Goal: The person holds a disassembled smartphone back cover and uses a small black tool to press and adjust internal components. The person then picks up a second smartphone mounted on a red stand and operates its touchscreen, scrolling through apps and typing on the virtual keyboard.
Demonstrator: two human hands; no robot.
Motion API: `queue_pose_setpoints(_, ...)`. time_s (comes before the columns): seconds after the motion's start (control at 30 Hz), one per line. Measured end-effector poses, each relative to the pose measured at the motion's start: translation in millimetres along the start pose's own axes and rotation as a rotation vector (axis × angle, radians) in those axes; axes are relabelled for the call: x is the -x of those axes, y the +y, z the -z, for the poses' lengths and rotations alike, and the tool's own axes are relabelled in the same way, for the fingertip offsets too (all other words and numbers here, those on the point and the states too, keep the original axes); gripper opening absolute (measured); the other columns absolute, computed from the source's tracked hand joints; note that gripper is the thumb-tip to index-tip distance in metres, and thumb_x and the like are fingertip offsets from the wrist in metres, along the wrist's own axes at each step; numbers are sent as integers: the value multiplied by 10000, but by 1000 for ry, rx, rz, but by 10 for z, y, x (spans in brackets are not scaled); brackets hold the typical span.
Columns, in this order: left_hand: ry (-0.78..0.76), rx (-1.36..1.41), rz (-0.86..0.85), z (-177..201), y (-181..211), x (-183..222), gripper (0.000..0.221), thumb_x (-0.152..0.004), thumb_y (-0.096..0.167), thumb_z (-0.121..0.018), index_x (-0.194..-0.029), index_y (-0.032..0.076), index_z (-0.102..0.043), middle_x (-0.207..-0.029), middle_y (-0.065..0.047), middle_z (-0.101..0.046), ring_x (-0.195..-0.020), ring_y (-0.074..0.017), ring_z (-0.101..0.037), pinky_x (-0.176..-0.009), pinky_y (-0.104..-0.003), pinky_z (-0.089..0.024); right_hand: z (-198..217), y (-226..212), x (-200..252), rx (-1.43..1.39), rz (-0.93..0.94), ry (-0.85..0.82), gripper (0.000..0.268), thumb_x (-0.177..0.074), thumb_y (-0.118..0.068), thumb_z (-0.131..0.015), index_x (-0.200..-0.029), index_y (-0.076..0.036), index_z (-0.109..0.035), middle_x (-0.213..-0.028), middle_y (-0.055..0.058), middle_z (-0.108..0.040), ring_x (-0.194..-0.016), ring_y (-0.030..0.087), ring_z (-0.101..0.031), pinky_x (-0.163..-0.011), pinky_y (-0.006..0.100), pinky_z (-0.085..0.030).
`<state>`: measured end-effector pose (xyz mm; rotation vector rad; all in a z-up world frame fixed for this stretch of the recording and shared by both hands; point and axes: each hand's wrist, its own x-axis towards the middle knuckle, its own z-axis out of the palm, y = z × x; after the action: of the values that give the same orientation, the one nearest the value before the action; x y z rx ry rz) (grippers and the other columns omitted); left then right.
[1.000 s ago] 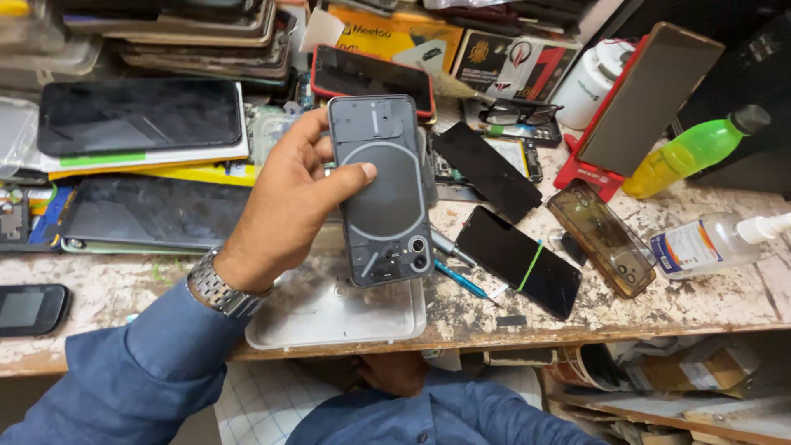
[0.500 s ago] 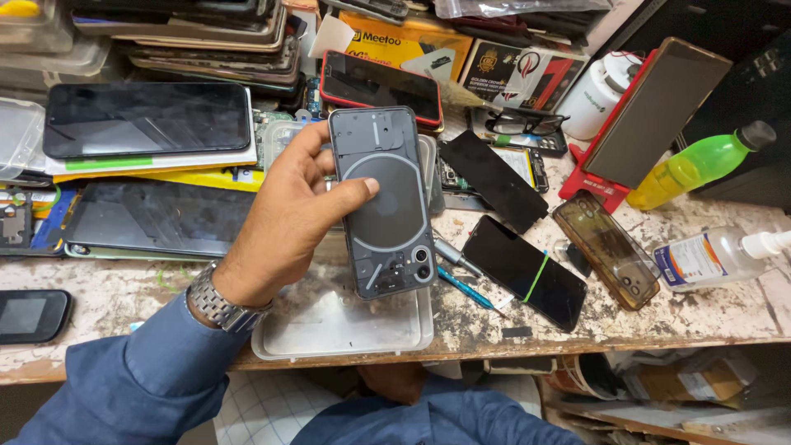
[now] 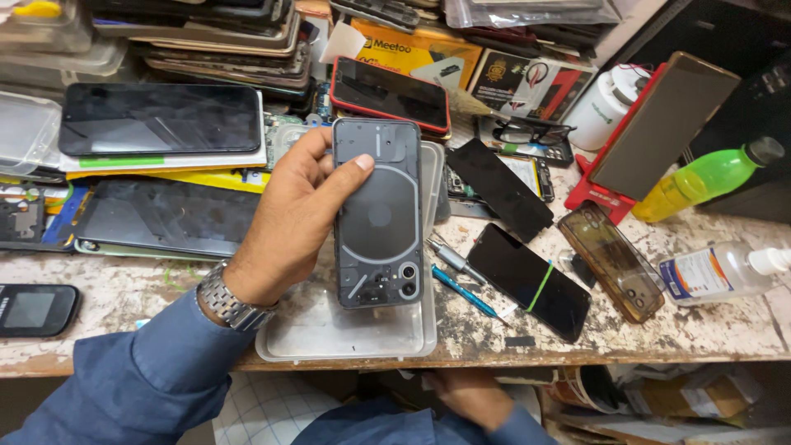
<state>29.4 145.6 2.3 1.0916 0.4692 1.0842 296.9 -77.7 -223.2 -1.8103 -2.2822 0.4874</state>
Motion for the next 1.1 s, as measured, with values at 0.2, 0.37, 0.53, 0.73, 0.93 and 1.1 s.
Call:
queue_pose_setpoints(0.2, 16, 17, -2, 5, 2, 4, 227, -1021, 94, -586, -1225, -2, -566, -1015, -84, -737, -806, -79, -692, -682, -215, -588, 685, 121, 469, -88, -411, -403, 372, -942, -262, -667, -1274, -119, -580, -1088, 183, -709, -971, 339, -726, -889, 427, -564)
queue_pose_setpoints(0.37, 20, 14, 2, -4, 8, 8, 205, -1020, 89, -582, -1206, 4, -573, -1008, -79, -734, -783, -74, -683, -651, -213, -582, 1377, 50, 732, -639, -278, -367, 102, -1011, -157, -579, -1039, -63, -604, -874, 58, -724, -781, 136, -790, -719, 306, -616)
queue_pose_setpoints(0.53, 27, 39, 28, -10, 19, 5, 223, -1014, 101, -585, -1213, 1, -560, -1016, -82, -729, -809, -83, -690, -679, -223, -588, 1299, -4, 778, -828, -625, -194, 162, -971, -151, -625, -1094, -47, -639, -783, 64, -626, -676, 134, -641, -623, 319, -535)
queue_pose_setpoints(0.73, -39, -52, -52, -29, 34, 23, 536, -921, -2, -649, -1409, 66, -437, -1181, -119, -697, -1014, -111, -693, -839, -243, -618, 1404, -277, 792, -1025, -469, -19, 200, -889, -64, -697, -1078, -4, -662, -955, 110, -701, -814, 165, -727, -719, 344, -595)
queue_pose_setpoints(0.93, -158, -114, -249, 30, 36, 64, 574, -992, -46, -640, -1511, 40, -410, -1464, -26, -520, -1294, -136, -588, -1121, -261, -535, 1923, -790, 406, -932, -318, 484, 272, -943, -20, -683, -1209, 8, -635, -970, 161, -723, -874, 184, -718, -797, 305, -581)
queue_pose_setpoints(1.1, -118, -273, -258, 83, 11, 56, 424, -1047, 0, -652, -1462, 16, -568, -1400, -57, -629, -1313, -128, -594, -1176, -278, -505, 1994, -1204, -197, -921, -10, 677, 145, -1050, 3, -701, -1144, -2, -590, -1077, 167, -693, -881, 122, -629, -805, 223, -511)
